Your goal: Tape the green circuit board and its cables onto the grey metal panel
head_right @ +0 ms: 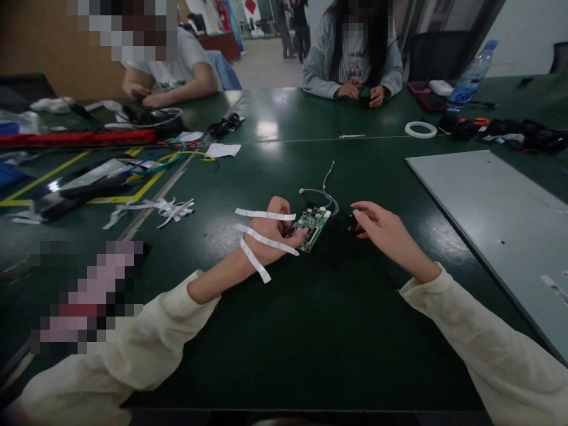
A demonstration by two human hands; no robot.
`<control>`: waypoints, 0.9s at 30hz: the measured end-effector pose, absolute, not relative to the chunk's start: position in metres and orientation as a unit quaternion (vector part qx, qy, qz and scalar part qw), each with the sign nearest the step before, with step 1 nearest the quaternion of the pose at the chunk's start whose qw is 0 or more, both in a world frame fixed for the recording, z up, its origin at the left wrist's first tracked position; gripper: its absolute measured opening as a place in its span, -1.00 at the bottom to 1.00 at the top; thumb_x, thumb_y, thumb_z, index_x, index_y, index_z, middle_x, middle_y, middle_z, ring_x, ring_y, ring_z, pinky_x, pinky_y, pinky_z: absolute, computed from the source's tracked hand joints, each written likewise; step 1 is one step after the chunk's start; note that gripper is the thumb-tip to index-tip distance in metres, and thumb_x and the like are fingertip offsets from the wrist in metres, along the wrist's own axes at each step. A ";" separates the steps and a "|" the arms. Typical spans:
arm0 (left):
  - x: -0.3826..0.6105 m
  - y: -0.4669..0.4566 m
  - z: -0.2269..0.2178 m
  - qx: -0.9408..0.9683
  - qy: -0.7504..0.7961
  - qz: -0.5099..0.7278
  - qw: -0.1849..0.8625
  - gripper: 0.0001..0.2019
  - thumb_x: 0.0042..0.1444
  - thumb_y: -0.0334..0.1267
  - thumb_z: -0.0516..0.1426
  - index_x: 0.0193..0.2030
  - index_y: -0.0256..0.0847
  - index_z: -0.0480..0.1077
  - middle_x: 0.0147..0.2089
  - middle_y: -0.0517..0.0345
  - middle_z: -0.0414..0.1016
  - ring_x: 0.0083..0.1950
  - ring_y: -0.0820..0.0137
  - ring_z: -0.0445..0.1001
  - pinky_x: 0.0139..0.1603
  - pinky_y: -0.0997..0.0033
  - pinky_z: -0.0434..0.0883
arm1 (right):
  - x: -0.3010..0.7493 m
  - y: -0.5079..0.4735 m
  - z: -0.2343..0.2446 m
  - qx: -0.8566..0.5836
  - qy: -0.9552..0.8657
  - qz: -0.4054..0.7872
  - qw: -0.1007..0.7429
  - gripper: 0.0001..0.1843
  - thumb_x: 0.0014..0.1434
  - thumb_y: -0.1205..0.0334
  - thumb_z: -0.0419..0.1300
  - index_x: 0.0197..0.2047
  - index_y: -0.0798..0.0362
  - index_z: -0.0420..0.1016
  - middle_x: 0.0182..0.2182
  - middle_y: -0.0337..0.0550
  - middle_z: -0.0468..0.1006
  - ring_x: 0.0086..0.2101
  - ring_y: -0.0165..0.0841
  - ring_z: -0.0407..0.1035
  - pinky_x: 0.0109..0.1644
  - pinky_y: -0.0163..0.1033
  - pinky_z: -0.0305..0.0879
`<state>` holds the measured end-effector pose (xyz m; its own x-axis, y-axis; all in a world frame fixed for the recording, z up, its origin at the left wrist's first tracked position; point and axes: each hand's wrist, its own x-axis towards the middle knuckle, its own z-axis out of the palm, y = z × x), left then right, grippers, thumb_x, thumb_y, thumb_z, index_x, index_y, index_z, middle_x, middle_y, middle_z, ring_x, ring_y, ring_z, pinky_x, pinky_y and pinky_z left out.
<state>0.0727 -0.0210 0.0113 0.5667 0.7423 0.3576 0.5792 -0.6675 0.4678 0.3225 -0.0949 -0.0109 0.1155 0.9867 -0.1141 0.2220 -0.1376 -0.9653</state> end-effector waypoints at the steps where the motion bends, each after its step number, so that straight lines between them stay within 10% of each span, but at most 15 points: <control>1: 0.073 -0.022 0.013 0.863 0.389 0.290 0.139 -0.66 0.02 -0.07 0.17 -0.22 -0.18 0.14 -0.51 0.35 0.27 -0.56 0.53 0.30 -0.62 0.55 0.16 | 0.318 -0.096 -0.011 -0.583 -0.458 0.497 0.451 -0.51 0.18 -0.09 0.12 0.12 -0.10 0.31 -0.03 -0.10 0.49 -0.12 -0.26 0.45 -0.08 -0.10 0.46; 12: 0.074 -0.027 0.019 0.881 0.368 0.272 0.119 -0.72 0.21 -0.03 0.04 -0.12 -0.20 0.19 -0.49 0.28 0.34 -0.52 0.49 0.34 -0.55 0.51 0.22 | 0.279 -0.112 -0.003 -0.472 -0.368 0.628 0.498 -0.49 0.15 0.09 0.18 0.17 -0.19 0.23 0.04 -0.20 0.45 -0.14 -0.30 0.46 -0.16 -0.19 0.44; 20: 0.069 -0.007 0.040 0.837 0.294 0.421 0.190 -0.71 0.19 -0.21 0.08 0.03 -0.18 0.21 -0.13 0.06 0.44 -0.09 0.34 0.45 -0.09 0.30 0.40 | 0.293 -0.111 0.004 -0.459 -0.411 0.682 0.394 -0.54 0.12 0.12 0.23 0.11 -0.09 0.38 -0.11 -0.15 0.54 -0.27 -0.39 0.47 -0.26 -0.28 0.43; 27: 0.075 -0.021 0.036 0.865 0.199 0.160 0.432 -0.72 0.18 -0.14 0.09 -0.04 -0.25 0.30 -0.36 0.15 0.47 -0.35 0.42 0.48 -0.35 0.43 0.41 | 0.289 -0.117 0.007 -0.424 -0.432 0.733 0.310 -0.60 0.13 0.11 0.23 0.04 0.01 0.45 -0.20 -0.15 0.57 -0.32 -0.39 0.48 -0.28 -0.29 0.43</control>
